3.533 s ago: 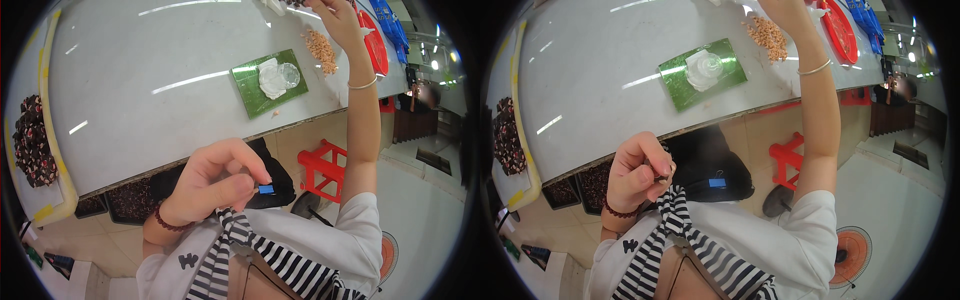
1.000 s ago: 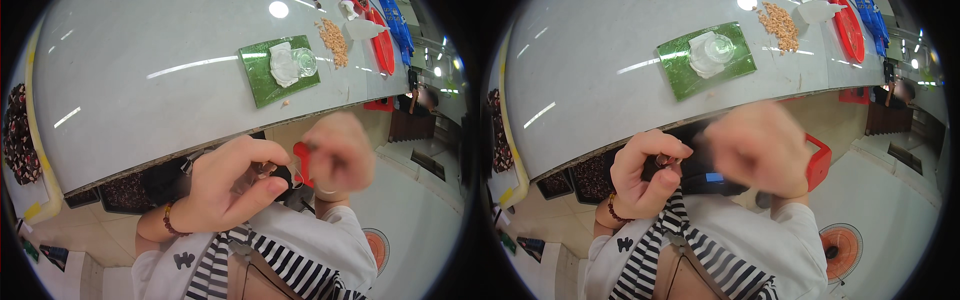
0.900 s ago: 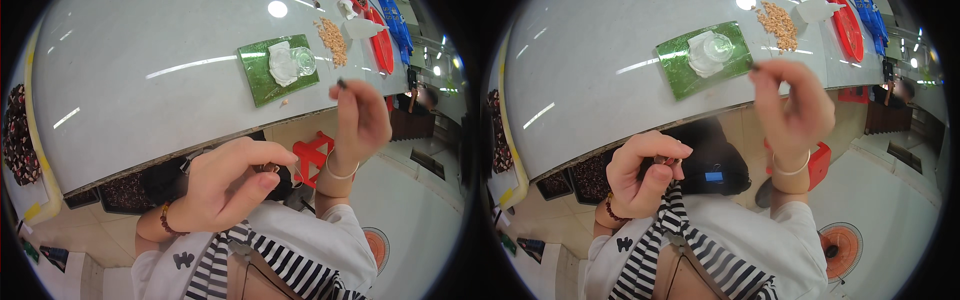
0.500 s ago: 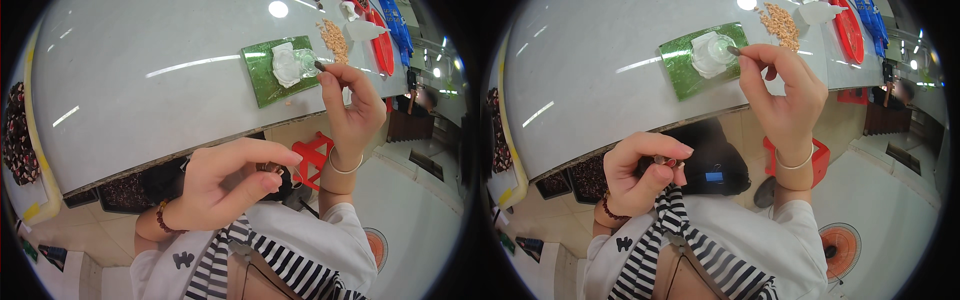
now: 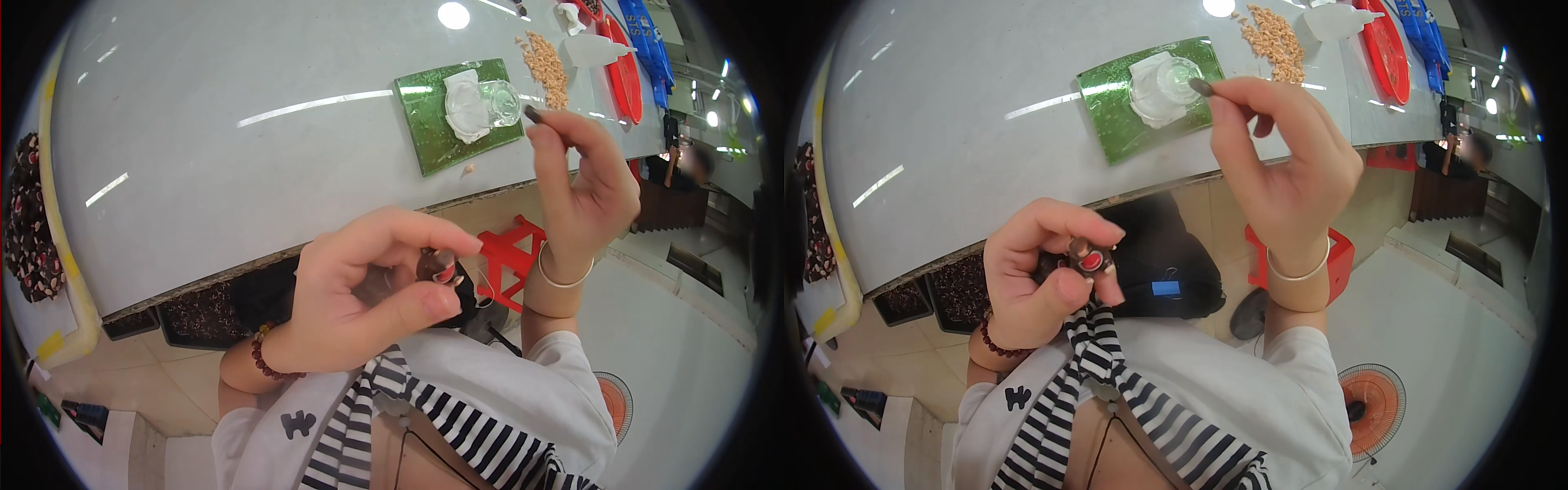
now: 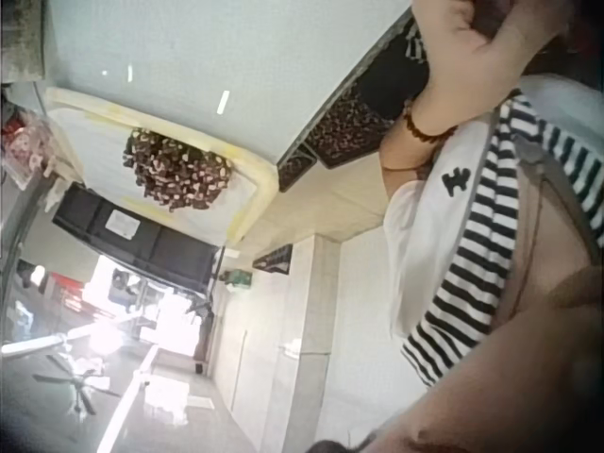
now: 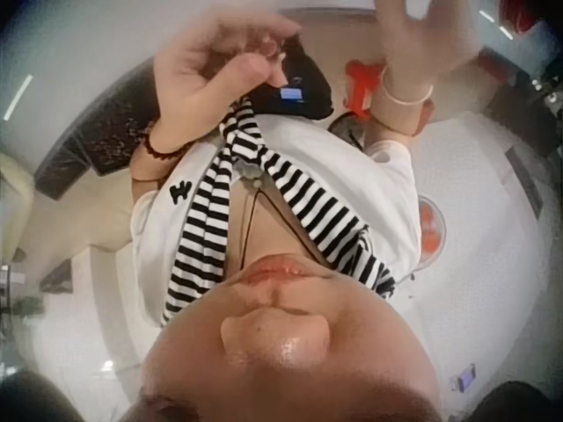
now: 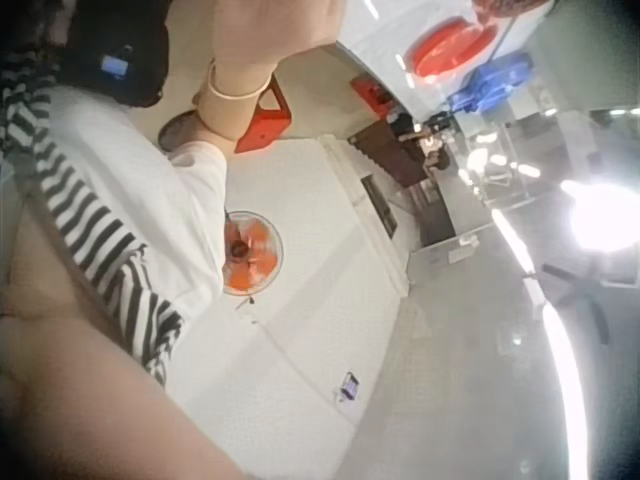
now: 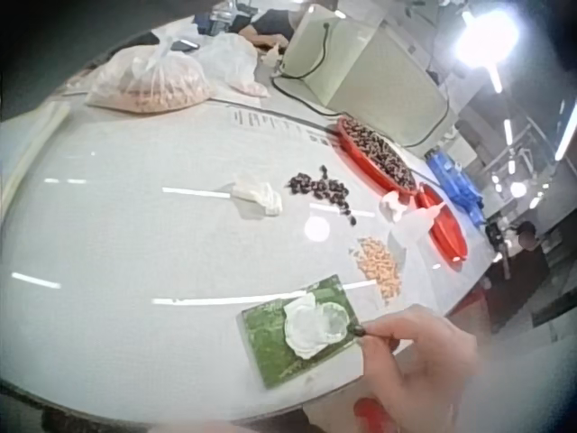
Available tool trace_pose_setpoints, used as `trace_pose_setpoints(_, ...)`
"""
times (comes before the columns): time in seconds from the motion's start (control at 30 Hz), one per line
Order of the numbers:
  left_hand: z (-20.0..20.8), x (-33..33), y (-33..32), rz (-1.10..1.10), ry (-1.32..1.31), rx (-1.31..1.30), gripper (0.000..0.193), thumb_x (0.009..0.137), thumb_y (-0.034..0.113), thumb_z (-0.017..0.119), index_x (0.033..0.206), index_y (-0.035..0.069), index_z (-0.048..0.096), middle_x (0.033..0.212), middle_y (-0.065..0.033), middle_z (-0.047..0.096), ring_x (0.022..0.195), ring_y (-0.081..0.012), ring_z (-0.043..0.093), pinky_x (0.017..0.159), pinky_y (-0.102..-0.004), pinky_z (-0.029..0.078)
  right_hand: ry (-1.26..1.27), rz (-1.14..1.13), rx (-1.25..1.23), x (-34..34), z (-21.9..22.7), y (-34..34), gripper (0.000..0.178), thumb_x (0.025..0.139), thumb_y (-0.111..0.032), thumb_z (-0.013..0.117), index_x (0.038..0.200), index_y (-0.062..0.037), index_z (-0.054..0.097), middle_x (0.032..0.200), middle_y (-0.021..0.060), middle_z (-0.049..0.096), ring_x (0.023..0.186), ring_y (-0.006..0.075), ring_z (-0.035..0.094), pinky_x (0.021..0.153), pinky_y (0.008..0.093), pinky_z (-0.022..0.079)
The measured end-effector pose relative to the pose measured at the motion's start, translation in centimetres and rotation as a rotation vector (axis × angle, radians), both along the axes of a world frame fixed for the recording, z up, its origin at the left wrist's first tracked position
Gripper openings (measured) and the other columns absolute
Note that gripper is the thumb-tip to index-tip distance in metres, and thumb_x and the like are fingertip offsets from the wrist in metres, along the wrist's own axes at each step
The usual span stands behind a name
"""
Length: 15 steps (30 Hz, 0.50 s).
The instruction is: Assembling small components by hand at a workbench.
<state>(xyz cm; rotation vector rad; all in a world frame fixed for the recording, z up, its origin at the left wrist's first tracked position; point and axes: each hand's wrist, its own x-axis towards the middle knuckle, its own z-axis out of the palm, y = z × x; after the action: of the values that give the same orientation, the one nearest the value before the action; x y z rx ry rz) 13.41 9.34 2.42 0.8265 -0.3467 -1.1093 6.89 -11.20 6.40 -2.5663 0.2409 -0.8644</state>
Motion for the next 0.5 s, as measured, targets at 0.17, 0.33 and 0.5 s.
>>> trace_pose_setpoints(0.17, 0.1, 0.0, -0.2, 0.013, -0.031, -0.050, 0.060, 0.077, 0.024, 0.076, 0.120, -0.007, 0.048, 0.084, -0.0081, 0.064, 0.068, -0.0066, 0.059, 0.055, -0.0136, 0.037, -0.160, 0.157, 0.054, -1.2, 0.5, 0.9, 0.020, 0.065, 0.009, 0.065, 0.083, -0.0002, 0.064, 0.074, 0.0076, 0.064, 0.062, 0.0181, 0.058, 0.055, 0.0249, 0.046)
trace_pose_setpoints(0.33, 0.5, 0.6, -0.4, 0.015, -0.278, -0.100, 0.056, 0.074, 0.007, 0.076, 0.122, -0.005, 0.050, 0.089, -0.0052, 0.065, 0.072, -0.0039, 0.055, 0.062, -0.0156, 0.041, -0.127, 0.399, -0.075, -1.9, 1.0, 3.6, 0.025, 0.061, -0.002, 0.069, 0.086, -0.0029, 0.065, 0.080, 0.0050, 0.062, 0.070, 0.0192, 0.060, 0.055, 0.0279, 0.046)
trace_pose_setpoints(0.5, 0.2, 0.2, -0.6, 0.127, -0.449, -0.064, 0.056, 0.070, 0.012, 0.079, 0.117, -0.007, 0.054, 0.084, -0.0027, 0.063, 0.060, -0.0005, 0.049, 0.051, -0.0131, 0.035, -0.116, 0.483, -0.267, -2.2, 1.0, 3.4, 0.020, 0.067, -0.006, 0.066, 0.087, -0.0041, 0.066, 0.085, 0.0054, 0.063, 0.072, 0.0176, 0.061, 0.056, 0.0266, 0.044)
